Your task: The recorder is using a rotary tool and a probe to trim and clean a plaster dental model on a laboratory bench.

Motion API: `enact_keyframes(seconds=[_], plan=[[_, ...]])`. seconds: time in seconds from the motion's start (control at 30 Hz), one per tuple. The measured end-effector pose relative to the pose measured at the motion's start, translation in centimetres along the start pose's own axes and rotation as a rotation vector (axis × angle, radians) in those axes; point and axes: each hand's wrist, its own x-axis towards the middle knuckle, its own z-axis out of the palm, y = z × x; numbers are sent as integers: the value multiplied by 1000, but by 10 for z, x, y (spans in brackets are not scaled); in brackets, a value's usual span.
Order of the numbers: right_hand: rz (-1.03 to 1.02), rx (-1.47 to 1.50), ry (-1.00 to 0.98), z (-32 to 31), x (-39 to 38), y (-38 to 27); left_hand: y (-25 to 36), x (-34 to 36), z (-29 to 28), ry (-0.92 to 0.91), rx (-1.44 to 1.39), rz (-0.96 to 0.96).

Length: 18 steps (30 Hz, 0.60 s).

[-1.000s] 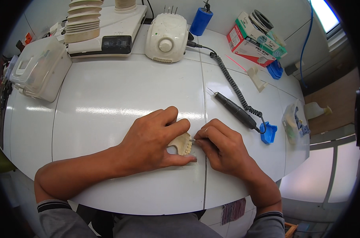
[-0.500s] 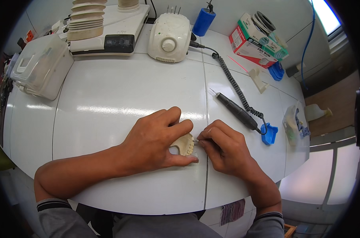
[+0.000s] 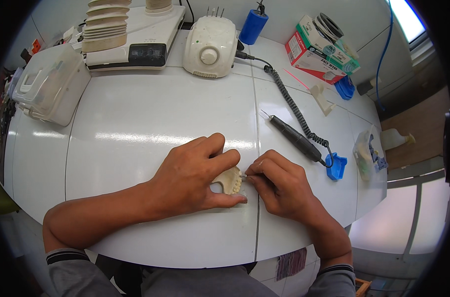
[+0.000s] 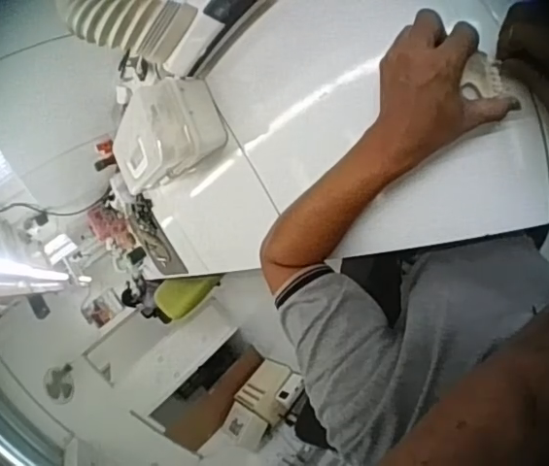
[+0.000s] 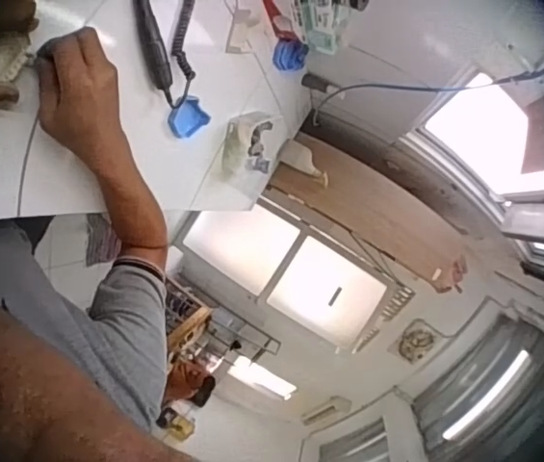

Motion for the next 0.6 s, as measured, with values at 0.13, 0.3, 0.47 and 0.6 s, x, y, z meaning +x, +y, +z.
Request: enact_keyframes(seconds=[0.13,0.3,0.47,0.6], plan=[[5,3,1,-1,-1,2,0,1,0,-1,3,7],[9,2,-4,-1,0,0,-1,0,0,2,-3,2],[-3,10,3,0,2,-1,0,1,-1,-12,-2,-2],[5,16,-4,-1,-1,2,0,-1,1,2,-6,3]])
